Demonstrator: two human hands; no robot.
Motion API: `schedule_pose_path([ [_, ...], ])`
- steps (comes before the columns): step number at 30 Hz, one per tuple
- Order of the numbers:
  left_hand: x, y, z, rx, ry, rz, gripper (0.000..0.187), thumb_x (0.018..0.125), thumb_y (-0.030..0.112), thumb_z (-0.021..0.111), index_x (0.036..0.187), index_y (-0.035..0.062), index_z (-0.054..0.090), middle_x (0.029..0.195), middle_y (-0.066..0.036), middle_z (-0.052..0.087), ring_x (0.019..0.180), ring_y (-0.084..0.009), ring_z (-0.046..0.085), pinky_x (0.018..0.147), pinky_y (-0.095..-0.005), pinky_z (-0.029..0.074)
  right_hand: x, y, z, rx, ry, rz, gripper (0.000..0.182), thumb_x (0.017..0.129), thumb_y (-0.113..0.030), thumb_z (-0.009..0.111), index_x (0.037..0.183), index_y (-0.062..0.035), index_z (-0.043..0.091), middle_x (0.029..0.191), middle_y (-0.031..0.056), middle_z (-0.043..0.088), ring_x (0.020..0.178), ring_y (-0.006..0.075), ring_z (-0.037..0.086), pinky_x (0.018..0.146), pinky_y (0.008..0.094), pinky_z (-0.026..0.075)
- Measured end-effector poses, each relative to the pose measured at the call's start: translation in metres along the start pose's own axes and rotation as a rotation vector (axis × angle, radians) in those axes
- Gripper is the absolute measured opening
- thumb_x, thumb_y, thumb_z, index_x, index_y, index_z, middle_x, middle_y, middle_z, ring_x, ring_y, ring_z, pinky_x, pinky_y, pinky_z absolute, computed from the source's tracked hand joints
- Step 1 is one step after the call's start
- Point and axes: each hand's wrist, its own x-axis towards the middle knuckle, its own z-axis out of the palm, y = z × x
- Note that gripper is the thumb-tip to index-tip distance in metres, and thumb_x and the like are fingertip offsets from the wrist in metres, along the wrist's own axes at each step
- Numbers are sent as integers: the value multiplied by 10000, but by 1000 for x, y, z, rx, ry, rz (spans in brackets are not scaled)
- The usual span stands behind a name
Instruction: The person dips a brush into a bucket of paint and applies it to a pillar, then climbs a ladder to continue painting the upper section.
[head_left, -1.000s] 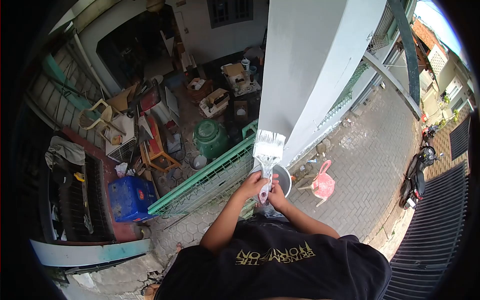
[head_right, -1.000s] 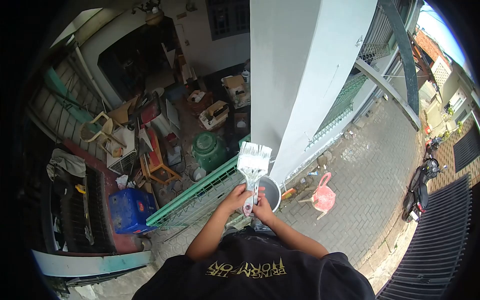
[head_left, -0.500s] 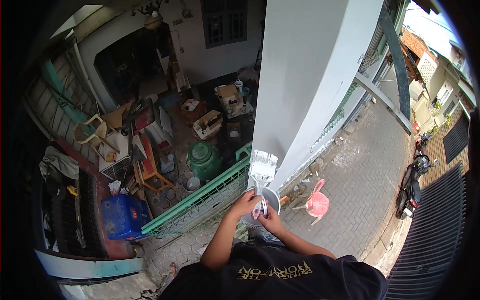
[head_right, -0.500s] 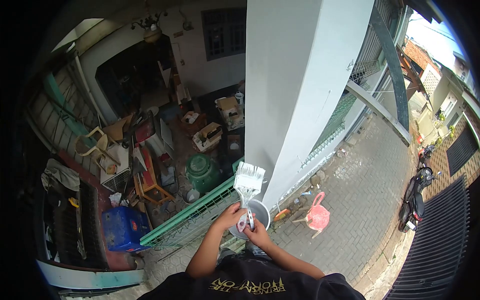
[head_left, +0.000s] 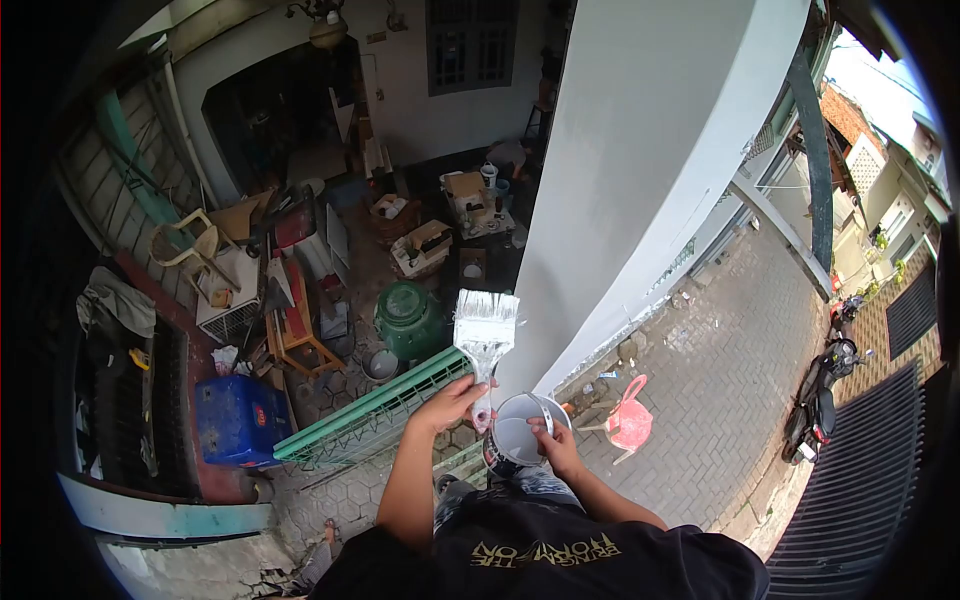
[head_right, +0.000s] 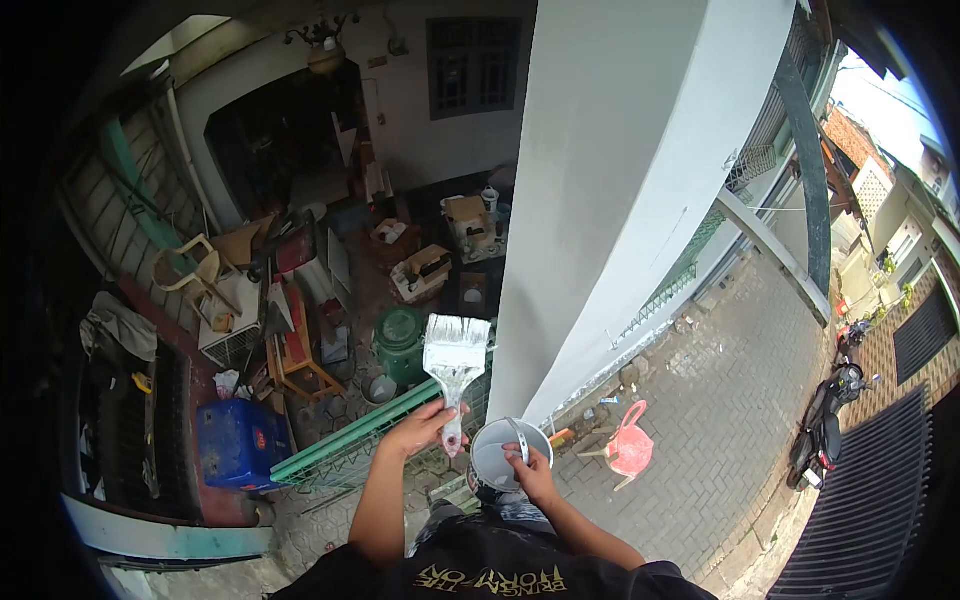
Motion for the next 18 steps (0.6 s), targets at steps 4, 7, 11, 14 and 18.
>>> schedule_pose_path([
  [4,6,55,-11,-49,-124,127,391,952,126,494,1328,49,422,993,-43,570,888,-202,640,751,-302,526,-12,-3,-11,7,26,-5,214,916,-181,576,1077,-40,593,583,-76,370,472,45,288,449,224,228],
  [7,18,103,-15,-63,-225,304,445,937,92,510,1354,44,362,957,-47,560,842,-179,627,772,-308,519,-13,-2,-24,-11,107,-26,217,918,-181,572,1081,-39,590,585,-82,365,472,37,283,449,219,223],
  [11,41,162,-5,92,-37,428,448,914,59,495,1341,34,360,893,-39,509,729,-126,533,700,-301,507,-19,-2,-45,2,190,-52,227,918,-187,574,1089,-38,588,586,-86,351,479,33,281,443,217,215],
  [14,65,190,4,243,8,467,340,924,82,499,1250,20,428,815,-22,495,629,-83,492,549,-254,457,-28,-9,-57,-25,258,-73,239,915,-211,577,1082,-41,592,581,-83,347,473,36,281,438,220,219],
  [18,76,218,37,388,223,627,373,891,110,591,1227,20,457,690,-11,500,435,-68,445,378,-231,403,-36,-3,-76,-31,334,-63,223,915,-216,571,1062,-51,601,572,-80,353,461,40,291,431,218,225],
])
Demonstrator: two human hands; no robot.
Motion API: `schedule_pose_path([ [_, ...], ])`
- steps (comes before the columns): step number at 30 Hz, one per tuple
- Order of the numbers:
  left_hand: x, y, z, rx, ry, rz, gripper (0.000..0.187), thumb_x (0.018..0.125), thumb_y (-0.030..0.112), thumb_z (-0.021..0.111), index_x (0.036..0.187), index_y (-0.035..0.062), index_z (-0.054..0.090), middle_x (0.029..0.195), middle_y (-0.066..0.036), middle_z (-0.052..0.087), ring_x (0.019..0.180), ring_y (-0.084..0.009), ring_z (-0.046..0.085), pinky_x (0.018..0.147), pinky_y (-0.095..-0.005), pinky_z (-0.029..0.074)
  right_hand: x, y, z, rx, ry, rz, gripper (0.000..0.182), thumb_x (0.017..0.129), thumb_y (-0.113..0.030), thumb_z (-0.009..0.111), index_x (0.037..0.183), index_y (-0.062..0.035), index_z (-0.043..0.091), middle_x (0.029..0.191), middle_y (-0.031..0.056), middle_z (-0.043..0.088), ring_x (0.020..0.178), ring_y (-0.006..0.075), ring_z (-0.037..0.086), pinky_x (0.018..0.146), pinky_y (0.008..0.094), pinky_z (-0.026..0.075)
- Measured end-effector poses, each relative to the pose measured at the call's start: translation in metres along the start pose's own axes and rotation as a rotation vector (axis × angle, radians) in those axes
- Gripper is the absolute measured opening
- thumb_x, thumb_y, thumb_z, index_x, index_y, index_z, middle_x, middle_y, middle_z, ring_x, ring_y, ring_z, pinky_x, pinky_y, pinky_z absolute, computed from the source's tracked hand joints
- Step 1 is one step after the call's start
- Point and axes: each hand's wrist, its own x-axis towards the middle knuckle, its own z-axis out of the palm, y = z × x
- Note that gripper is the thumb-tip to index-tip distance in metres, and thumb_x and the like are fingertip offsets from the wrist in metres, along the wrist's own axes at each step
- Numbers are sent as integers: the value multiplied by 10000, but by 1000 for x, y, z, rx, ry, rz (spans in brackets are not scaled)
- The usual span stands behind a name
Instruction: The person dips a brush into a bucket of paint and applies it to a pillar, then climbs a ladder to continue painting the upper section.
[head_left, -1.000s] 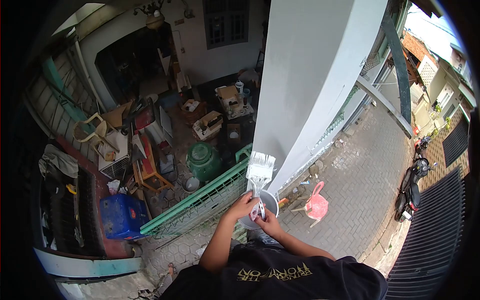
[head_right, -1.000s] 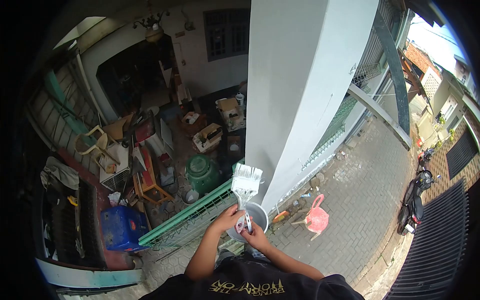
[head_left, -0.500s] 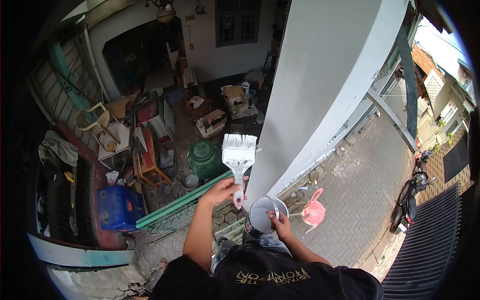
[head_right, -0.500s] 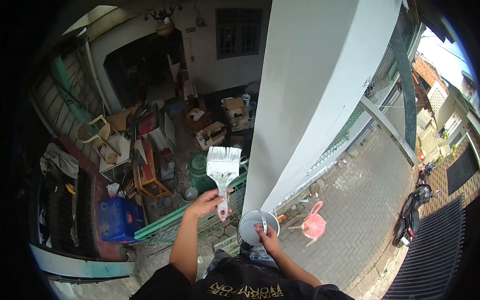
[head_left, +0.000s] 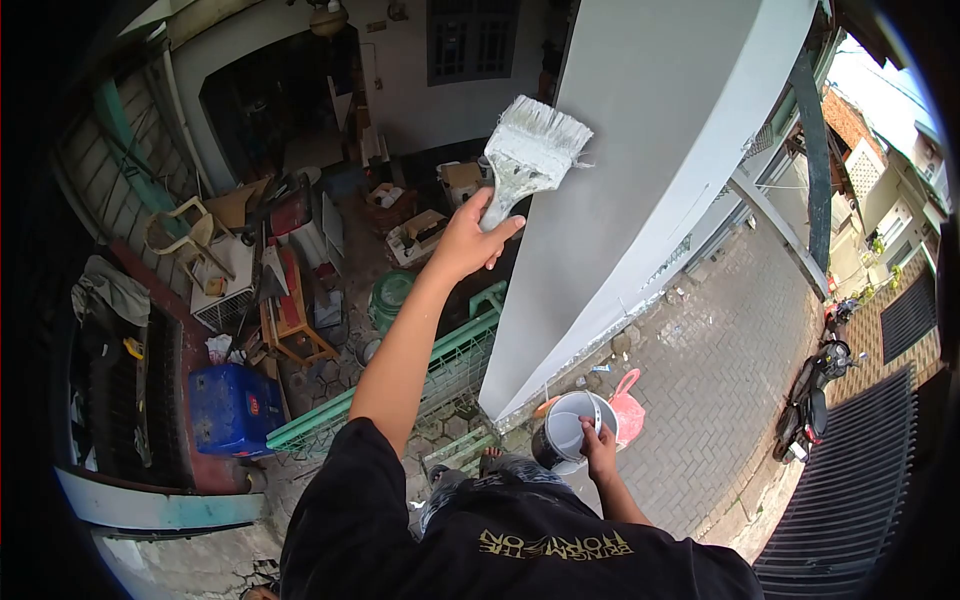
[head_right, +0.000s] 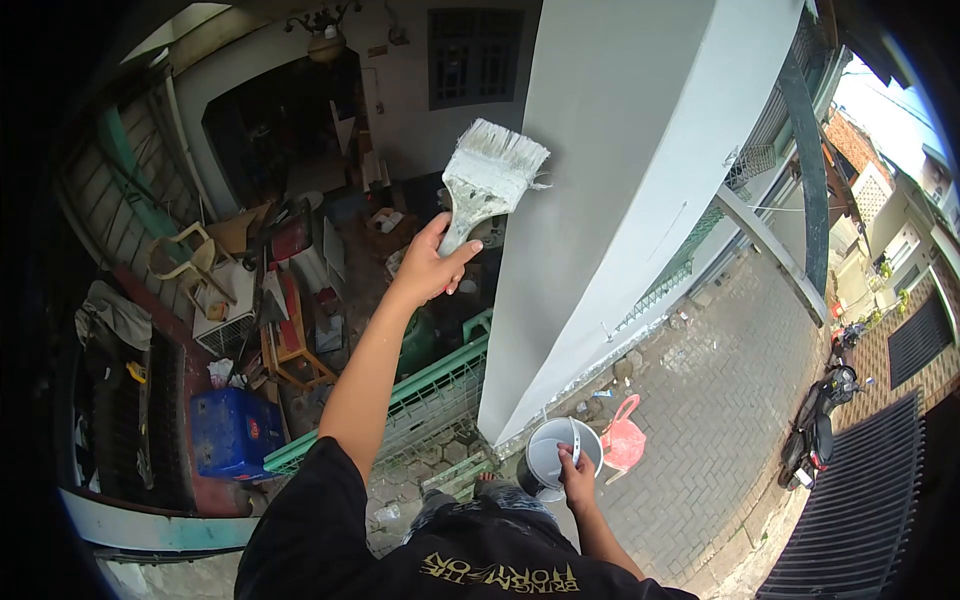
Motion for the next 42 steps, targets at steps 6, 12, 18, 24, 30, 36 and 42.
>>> schedule_pose_path([
  [6,45,14,2,-85,99,60,335,869,139,635,1169,16,552,588,-14,501,389,-74,460,347,-242,429,-9,2,-15,24,46,25,226,916,-231,568,1052,-55,605,568,-77,357,454,42,302,430,216,227],
  [12,64,24,-2,252,1,0,456,899,288,598,1296,80,511,539,23,434,403,-62,425,373,-228,354,-12,2,-22,80,59,52,271,910,-230,591,1094,-31,602,570,-83,383,456,29,317,422,211,245],
  [18,40,-24,-14,467,-146,-216,413,895,339,577,1219,82,561,513,35,400,410,-82,428,387,-238,366,-7,5,-23,34,58,54,243,913,-244,584,1058,-52,618,571,-81,367,455,37,305,424,216,235],
  [24,12,-35,-52,654,-379,-579,274,875,333,584,915,62,599,498,31,383,418,-92,414,382,-266,328,-6,4,-20,-20,56,47,235,915,-259,576,1037,-64,623,575,-78,357,459,40,300,429,216,235],
  [30,55,10,-52,812,-473,-542,241,848,299,589,825,59,603,491,44,360,395,-79,361,377,-267,289,-6,5,-13,-35,44,42,249,913,-277,584,1031,-61,621,559,-87,337,448,38,285,419,220,213],
  [36,97,108,-48,872,-413,-282,272,845,317,587,906,57,636,477,49,337,365,-63,344,355,-245,294,-13,5,-14,1,70,51,248,909,-282,585,1028,-68,625,570,-84,347,455,34,287,421,212,216],
  [42,76,163,-51,797,-165,39,386,861,363,602,1066,36,602,466,50,346,338,-42,328,334,-213,270,-13,8,-16,24,67,47,247,906,-291,588,1023,-76,628,580,-82,360,461,34,296,423,210,220],
])
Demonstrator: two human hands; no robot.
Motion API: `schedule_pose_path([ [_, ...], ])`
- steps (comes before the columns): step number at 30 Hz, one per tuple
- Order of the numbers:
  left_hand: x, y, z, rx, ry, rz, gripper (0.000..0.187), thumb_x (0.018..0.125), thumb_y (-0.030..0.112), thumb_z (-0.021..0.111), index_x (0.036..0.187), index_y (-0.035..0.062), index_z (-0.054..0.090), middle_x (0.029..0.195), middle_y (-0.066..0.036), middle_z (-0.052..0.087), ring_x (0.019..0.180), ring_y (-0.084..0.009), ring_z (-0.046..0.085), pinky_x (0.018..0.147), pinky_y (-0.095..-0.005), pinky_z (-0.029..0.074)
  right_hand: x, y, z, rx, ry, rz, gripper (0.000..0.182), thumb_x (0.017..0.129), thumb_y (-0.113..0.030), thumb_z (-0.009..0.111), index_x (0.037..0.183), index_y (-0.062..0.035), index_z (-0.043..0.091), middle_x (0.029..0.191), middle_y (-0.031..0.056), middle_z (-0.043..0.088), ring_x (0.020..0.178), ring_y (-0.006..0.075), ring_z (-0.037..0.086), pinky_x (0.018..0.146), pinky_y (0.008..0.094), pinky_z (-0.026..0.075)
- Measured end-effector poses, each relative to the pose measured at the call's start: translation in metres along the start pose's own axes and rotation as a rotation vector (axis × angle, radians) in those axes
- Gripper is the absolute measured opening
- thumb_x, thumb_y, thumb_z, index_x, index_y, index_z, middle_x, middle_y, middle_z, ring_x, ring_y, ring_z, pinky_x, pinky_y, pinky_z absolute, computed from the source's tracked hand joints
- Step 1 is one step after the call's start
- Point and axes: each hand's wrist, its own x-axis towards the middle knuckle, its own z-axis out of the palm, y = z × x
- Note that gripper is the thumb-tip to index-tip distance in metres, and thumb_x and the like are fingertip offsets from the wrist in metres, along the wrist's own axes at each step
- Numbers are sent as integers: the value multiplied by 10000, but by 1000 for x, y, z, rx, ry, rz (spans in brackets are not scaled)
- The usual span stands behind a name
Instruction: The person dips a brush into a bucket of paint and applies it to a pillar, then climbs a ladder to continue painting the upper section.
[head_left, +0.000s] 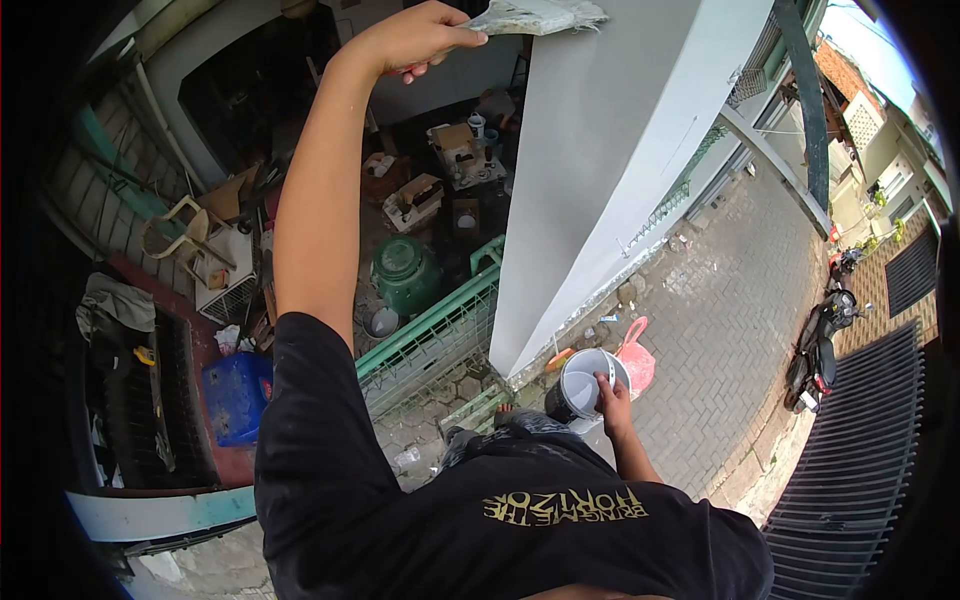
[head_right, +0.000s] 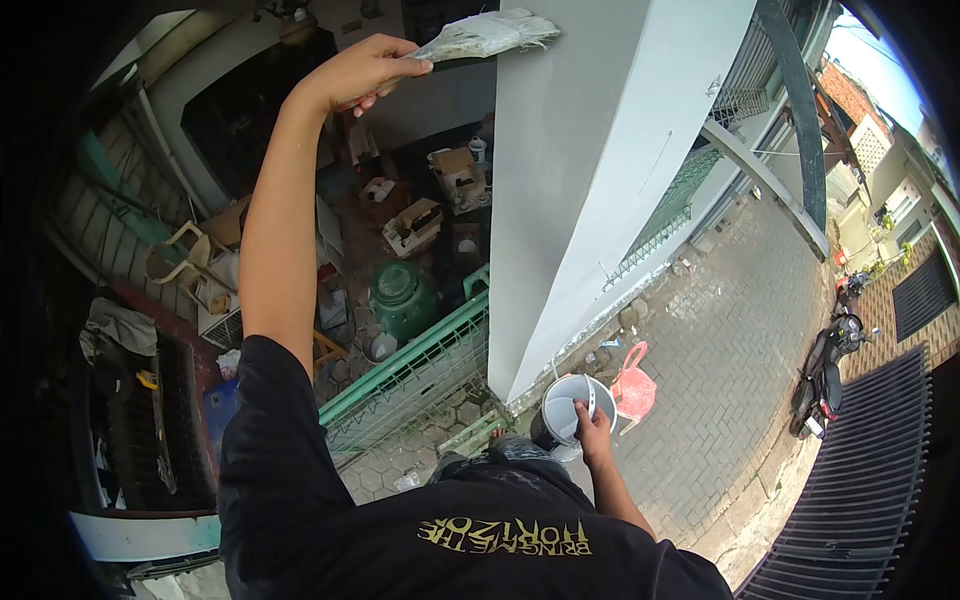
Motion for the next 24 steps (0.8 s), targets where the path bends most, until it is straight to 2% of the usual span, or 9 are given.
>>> schedule_pose_path([
  [1,-6,4,0,-26,82,36,384,867,369,595,1059,36,602,465,51,350,338,-41,333,333,-213,271,1,2,0,-9,6,6,249,906,-290,589,1024,-75,628,579,-81,360,459,35,297,422,211,219],
  [5,-10,-5,20,-226,123,46,389,866,371,579,1111,69,604,522,40,401,397,-57,399,378,-235,330,1,2,1,-5,6,28,277,896,-278,610,1036,-39,619,576,-71,400,457,41,324,418,221,239],
  [7,-7,-18,48,-225,114,7,394,890,358,565,1145,59,595,501,43,385,371,-56,385,354,-221,306,2,3,1,13,-1,28,281,895,-280,612,1035,-37,619,575,-70,403,457,42,327,417,221,240],
  [11,-18,-50,114,-71,-84,-170,467,865,352,588,1201,28,570,546,-18,449,422,-117,451,395,-279,362,6,7,-1,-7,7,11,281,893,-284,615,1028,-38,622,571,-71,401,458,42,330,417,221,242],
  [15,-57,-90,164,55,-310,-267,405,861,328,577,1118,17,603,575,-74,539,442,-155,503,421,-314,381,4,7,-2,-10,23,22,269,896,-281,610,1024,-45,625,567,-75,393,459,41,329,420,224,242],
  [17,-69,-108,183,125,-489,-340,406,842,335,584,1003,-37,609,683,-134,613,501,-193,546,498,-341,440,3,4,-3,-14,19,26,262,899,-280,608,1022,-50,627,564,-79,386,458,42,324,422,228,242],
  [18,-72,-118,193,145,-521,-375,390,837,330,589,946,-44,610,666,-131,600,486,-189,531,472,-334,422,2,4,-4,8,13,29,263,898,-284,608,1020,-51,628,561,-79,383,457,43,320,423,230,245],
  [21,-66,-126,195,75,-533,-392,384,836,331,591,936,-39,607,637,-116,576,473,-182,514,451,-333,403,1,7,-5,-18,33,23,265,897,-289,610,1019,-54,629,562,-78,385,457,43,319,421,229,242],
  [24,-41,-102,166,-2,-441,-284,351,840,321,602,962,-7,626,535,-28,475,421,-127,465,409,-295,368,0,7,-6,-28,41,30,273,895,-296,612,1018,-52,628,565,-75,390,457,43,323,421,225,244],
])
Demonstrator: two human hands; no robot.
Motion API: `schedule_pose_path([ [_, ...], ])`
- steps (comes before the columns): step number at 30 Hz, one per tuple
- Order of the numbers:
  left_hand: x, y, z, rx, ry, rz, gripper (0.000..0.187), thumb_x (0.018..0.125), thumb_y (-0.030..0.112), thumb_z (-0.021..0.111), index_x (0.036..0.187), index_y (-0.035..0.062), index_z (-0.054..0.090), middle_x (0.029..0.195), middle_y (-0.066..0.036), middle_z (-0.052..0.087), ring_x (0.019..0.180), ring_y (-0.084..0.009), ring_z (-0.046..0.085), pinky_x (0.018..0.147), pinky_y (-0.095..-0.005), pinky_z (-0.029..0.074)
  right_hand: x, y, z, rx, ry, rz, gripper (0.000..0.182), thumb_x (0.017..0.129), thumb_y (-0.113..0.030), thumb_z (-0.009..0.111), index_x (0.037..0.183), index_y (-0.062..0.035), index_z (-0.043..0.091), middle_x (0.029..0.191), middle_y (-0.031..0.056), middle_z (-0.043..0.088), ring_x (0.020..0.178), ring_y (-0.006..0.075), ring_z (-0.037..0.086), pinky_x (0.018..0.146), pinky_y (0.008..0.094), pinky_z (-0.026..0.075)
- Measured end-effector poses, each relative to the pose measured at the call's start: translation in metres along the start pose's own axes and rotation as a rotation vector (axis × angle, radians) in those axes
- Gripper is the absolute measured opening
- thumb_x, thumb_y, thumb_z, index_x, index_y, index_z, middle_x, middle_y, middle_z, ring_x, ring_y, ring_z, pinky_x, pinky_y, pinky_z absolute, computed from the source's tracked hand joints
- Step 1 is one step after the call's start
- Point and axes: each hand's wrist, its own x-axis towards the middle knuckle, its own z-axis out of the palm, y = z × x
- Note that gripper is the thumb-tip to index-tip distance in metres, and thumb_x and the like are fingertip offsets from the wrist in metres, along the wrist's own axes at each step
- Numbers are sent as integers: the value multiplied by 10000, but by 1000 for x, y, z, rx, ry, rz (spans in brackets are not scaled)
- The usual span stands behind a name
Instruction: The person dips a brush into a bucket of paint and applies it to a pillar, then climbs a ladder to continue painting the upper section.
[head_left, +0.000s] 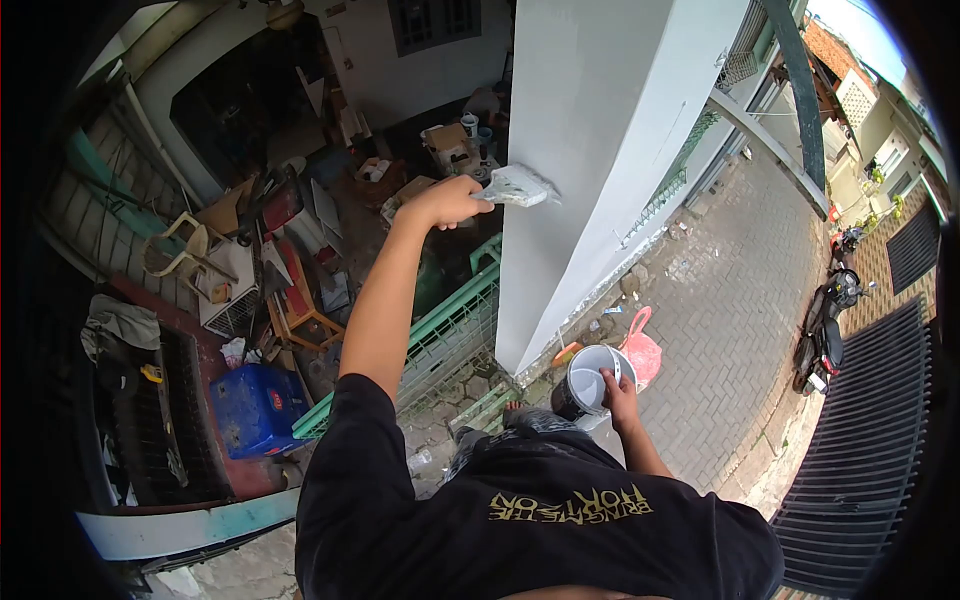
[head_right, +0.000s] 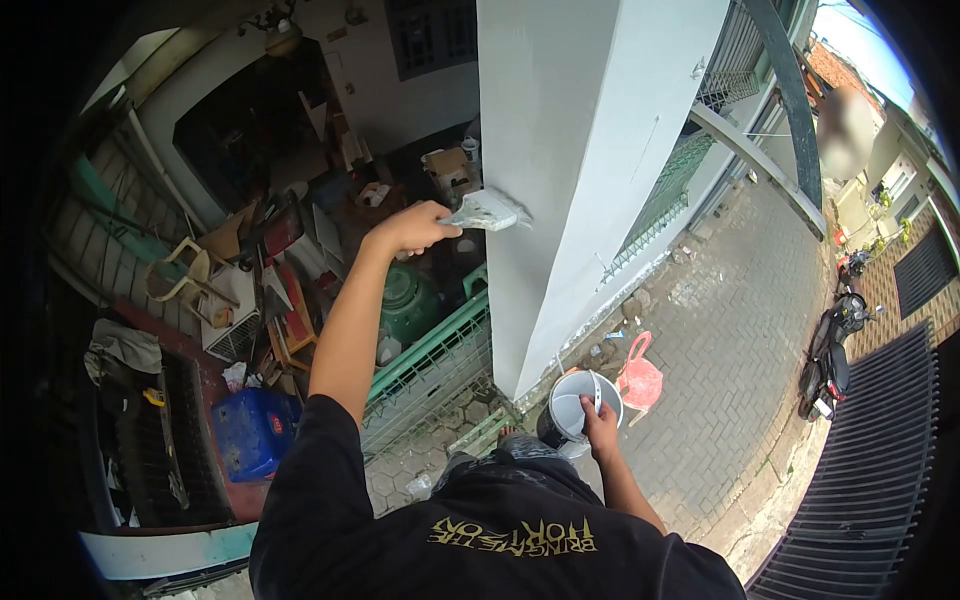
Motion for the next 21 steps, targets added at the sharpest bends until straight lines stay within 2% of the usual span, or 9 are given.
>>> schedule_pose_path([
  [2,-7,29,-35,11,73,60,319,848,299,604,949,-3,631,507,-5,430,391,-113,422,396,-291,344,-2,-2,-1,9,4,8,278,894,-298,613,1017,-49,628,567,-73,392,457,43,326,421,224,248],
  [6,-32,65,-93,-20,263,181,454,838,357,619,1130,10,605,548,3,431,389,-91,402,369,-259,309,0,-2,0,-1,-9,16,294,893,-304,613,1023,-41,619,567,-69,396,457,46,335,419,224,260],
  [7,-47,78,-101,-40,351,221,399,839,361,601,1057,30,635,507,19,425,389,-94,418,372,-262,332,1,-1,1,-3,-13,16,297,893,-306,613,1028,-41,617,566,-68,396,456,47,336,418,225,261],
  [9,-58,87,-115,-98,444,322,433,860,357,602,1154,39,599,494,38,388,353,-54,365,346,-226,287,2,-3,5,-5,-15,10,265,896,-293,607,1004,-51,612,560,-76,374,441,43,310,412,224,233],
  [12,-67,99,-126,-218,558,381,355,874,367,592,1086,84,618,478,61,352,349,-29,342,341,-205,271,6,-4,8,-23,-14,3,235,896,-282,605,980,-62,606,554,-82,351,426,41,283,406,224,206],
  [14,-57,102,-125,-241,576,390,351,875,368,591,1082,86,618,482,60,354,353,-31,346,343,-207,274,9,-2,7,-40,-15,6,236,894,-282,609,979,-62,604,553,-82,350,425,42,283,405,224,208],
  [16,-38,99,-118,-258,568,383,369,876,373,590,1094,76,613,494,57,364,366,-39,361,349,-213,282,13,0,3,-50,-59,5,323,887,-322,620,1025,-30,613,559,-65,405,454,49,352,421,228,274],
  [19,-17,88,-90,-286,500,268,380,877,349,581,1094,38,604,511,44,387,370,-67,376,352,-238,299,13,-4,7,-54,-38,13,330,885,-324,621,1028,-26,614,559,-63,408,453,49,353,421,228,273],
  [21,-18,73,-69,-220,432,152,353,875,320,579,1071,28,613,518,29,401,368,-87,385,350,-253,303,15,-4,9,-34,-35,3,235,894,-287,608,964,-63,606,556,-81,354,431,41,293,407,221,216],
])
